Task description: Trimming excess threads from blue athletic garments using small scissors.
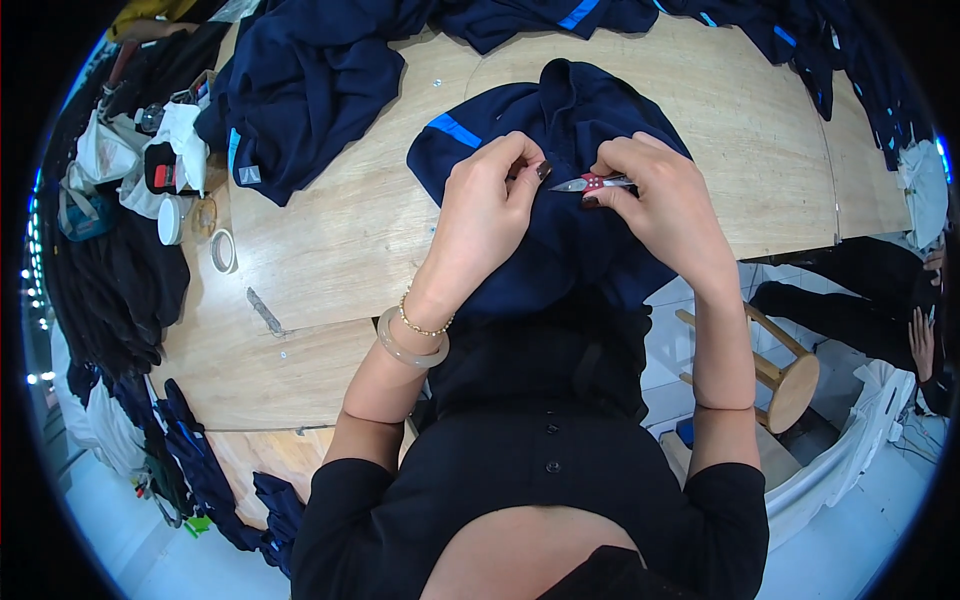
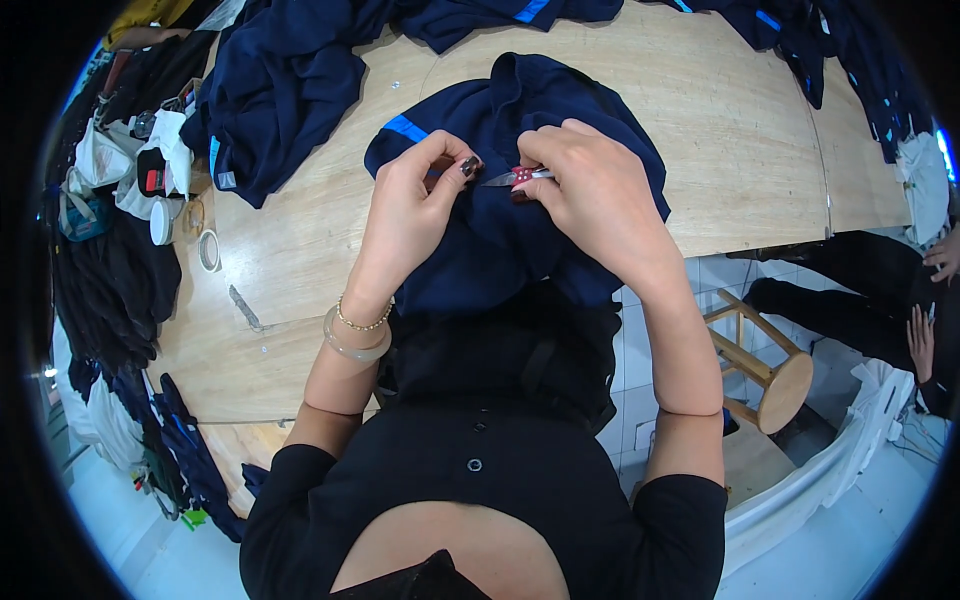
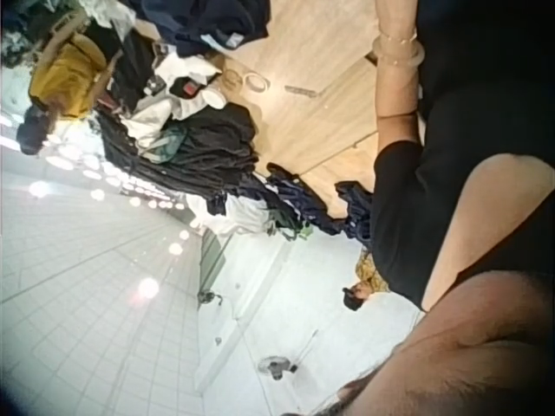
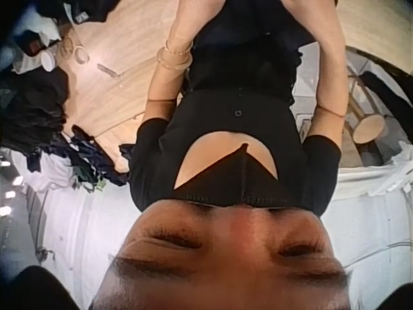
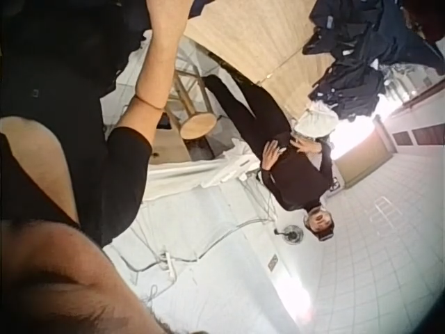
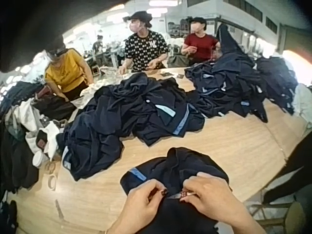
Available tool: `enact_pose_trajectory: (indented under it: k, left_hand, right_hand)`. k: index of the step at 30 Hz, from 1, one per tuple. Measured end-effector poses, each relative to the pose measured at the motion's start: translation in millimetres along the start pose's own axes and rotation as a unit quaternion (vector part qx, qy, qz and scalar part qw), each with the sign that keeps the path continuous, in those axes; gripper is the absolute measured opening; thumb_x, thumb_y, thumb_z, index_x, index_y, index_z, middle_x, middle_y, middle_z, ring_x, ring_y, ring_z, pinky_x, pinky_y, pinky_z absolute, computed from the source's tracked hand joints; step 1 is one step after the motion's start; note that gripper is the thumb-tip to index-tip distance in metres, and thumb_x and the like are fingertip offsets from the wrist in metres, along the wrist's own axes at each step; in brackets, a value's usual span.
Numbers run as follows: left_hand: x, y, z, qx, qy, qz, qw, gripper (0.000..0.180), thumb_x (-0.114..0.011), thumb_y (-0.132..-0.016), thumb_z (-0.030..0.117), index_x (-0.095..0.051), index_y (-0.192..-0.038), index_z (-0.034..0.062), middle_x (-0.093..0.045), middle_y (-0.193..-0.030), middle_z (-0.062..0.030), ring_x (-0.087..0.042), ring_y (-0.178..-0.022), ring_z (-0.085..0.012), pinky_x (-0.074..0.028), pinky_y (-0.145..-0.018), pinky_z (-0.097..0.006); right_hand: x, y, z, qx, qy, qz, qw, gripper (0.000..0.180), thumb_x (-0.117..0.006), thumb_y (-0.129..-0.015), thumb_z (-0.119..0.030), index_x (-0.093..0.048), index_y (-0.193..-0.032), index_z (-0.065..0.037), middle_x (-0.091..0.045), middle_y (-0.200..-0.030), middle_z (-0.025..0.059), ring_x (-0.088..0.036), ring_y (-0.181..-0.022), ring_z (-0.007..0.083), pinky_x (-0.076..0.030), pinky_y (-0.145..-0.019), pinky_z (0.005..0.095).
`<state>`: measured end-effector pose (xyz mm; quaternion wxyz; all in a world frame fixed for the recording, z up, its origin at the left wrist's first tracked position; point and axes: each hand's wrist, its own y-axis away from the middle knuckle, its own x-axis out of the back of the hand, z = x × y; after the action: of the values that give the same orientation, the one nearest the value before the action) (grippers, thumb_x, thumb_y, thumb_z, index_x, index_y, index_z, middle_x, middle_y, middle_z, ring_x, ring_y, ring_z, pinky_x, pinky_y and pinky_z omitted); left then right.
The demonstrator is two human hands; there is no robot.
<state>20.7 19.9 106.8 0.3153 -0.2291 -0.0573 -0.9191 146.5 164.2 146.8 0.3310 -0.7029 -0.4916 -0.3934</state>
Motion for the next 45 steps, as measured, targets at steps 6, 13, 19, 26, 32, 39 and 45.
enact_pose_trajectory:
  k: [6, 13, 19, 26, 32, 39, 45]
  left_hand:
    - [1, 0, 0, -0.016, -0.014, 0.011, 1.0, 0.005, -0.059, -0.089, 0.003, -0.06, -0.091, -0.002, -0.063, -0.079, -0.0067, -0.059, -0.068, -0.0127, -0.047, -0.063, -0.024]
    - [1, 0, 1, -0.01, -0.012, 0.006, 1.0, 0.004, -0.059, -0.089, 0.002, -0.06, -0.091, -0.0021, -0.063, -0.079, -0.0072, -0.059, -0.068, -0.0129, -0.047, -0.063, -0.025]
    - [7, 1, -8, -0.014, 0.014, 0.007, 1.0, 0.006, -0.058, -0.09, 0.002, -0.061, -0.092, -0.0024, -0.064, -0.084, -0.0073, -0.062, -0.074, -0.0136, -0.049, -0.068, -0.025]
    - [95, 3, -100, -0.026, -0.407, 0.403, 0.82, 0.026, -0.05, -0.096, 0.019, -0.064, -0.101, -0.0017, -0.065, -0.101, -0.0165, -0.062, -0.092, -0.0252, -0.048, -0.083, -0.032]
    - [23, 13, -35, -0.013, -0.027, -0.018, 0.999, 0.019, -0.06, -0.091, 0.014, -0.063, -0.101, -0.0016, -0.065, -0.095, -0.0128, -0.062, -0.086, -0.0213, -0.047, -0.077, -0.032]
    - [47, 5, 1, 0.035, 0.26, -0.096, 0.96, 0.01, -0.056, -0.094, 0.008, -0.057, -0.092, -0.002, -0.057, -0.077, 0.0037, -0.045, -0.071, -0.0009, -0.037, -0.061, -0.018]
    - [142, 7, 51, -0.081, 0.036, -0.108, 0.99, 0.03, -0.077, -0.075, 0.007, -0.063, -0.1, -0.0034, -0.052, -0.067, 0.0048, -0.039, -0.059, -0.0002, -0.029, -0.054, -0.016]
  right_hand:
    - [-2, 0, 4, 0.007, -0.017, 0.032, 0.999, 0.019, -0.073, -0.073, -0.011, -0.058, -0.081, -0.001, -0.058, -0.073, 0.0074, -0.053, -0.069, 0.0219, -0.043, -0.061, 0.0324]
    - [-4, -5, 3, -0.004, 0.006, 0.009, 1.0, 0.017, -0.071, -0.076, -0.015, -0.059, -0.077, -0.004, -0.06, -0.074, 0.0058, -0.057, -0.073, 0.0209, -0.046, -0.064, 0.0333]
    - [-6, -3, 5, 0.012, -0.001, 0.009, 1.0, 0.015, -0.07, -0.076, -0.014, -0.06, -0.08, -0.004, -0.061, -0.075, 0.0069, -0.058, -0.074, 0.0227, -0.046, -0.064, 0.0341]
    - [-1, 4, 41, -0.111, -0.241, 0.111, 0.958, 0.017, -0.067, -0.083, -0.016, -0.059, -0.089, -0.003, -0.055, -0.072, 0.0023, -0.052, -0.067, 0.0126, -0.043, -0.063, 0.0278]
    - [-44, -34, 49, -0.128, -0.502, -0.001, 0.855, 0.019, -0.053, -0.096, -0.021, -0.061, -0.097, -0.004, -0.063, -0.084, 0.0011, -0.057, -0.077, 0.0106, -0.045, -0.072, 0.024]
    - [-38, -50, 21, -0.034, -0.578, -0.158, 0.8, 0.022, -0.053, -0.096, -0.021, -0.064, -0.091, -0.003, -0.06, -0.088, -0.0014, -0.053, -0.084, 0.0083, -0.041, -0.083, 0.0225]
    - [59, -23, 25, 0.072, -0.491, 0.084, 0.864, 0.026, -0.058, -0.093, -0.026, -0.061, -0.102, -0.002, -0.061, -0.096, 0.0031, -0.056, -0.085, 0.0099, -0.043, -0.082, 0.0224]
